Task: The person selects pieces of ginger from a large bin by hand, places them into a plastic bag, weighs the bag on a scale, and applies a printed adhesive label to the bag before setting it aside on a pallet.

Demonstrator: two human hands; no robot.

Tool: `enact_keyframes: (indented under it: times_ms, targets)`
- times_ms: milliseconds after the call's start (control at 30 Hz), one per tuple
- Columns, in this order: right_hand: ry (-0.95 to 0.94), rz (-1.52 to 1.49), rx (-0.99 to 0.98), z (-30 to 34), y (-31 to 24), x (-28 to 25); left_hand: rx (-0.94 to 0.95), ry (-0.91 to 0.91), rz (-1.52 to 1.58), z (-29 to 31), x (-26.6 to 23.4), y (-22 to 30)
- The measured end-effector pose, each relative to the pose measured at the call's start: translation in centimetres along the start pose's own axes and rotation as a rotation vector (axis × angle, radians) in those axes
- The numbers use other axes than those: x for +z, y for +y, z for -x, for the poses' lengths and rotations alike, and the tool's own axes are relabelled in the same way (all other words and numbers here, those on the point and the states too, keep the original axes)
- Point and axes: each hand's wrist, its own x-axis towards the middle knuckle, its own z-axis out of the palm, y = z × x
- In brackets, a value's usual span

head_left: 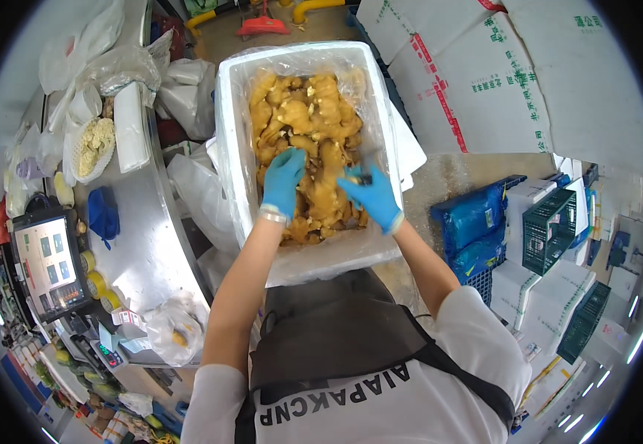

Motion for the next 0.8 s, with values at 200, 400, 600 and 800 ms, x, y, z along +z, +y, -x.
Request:
enact_keyframes:
  times_ms: [200, 400, 600, 800]
  targets:
    - [-0.028, -0.016, 0.099, 1.7, 2.3, -1.4, -0.189, 0.112, 0.161, -9.4, 4.4, 1.6]
    - [0.131, -0.027, -0.043, -0.7, 0.5, -3.1, 0.004, 0.157, -0.076, -5.8, 5.4, 5.6]
    - [0.19, -0.134, -0.126, -3.1, -1.7, -4.3, 0.033, 0.071, 0.279, 2.0, -3.9, 7.6]
    - [0.169, 0.15, -0.189, -5.3, -5.1, -2.0, 0.405, 0.234, 0.099, 9.3, -7.7, 8.4]
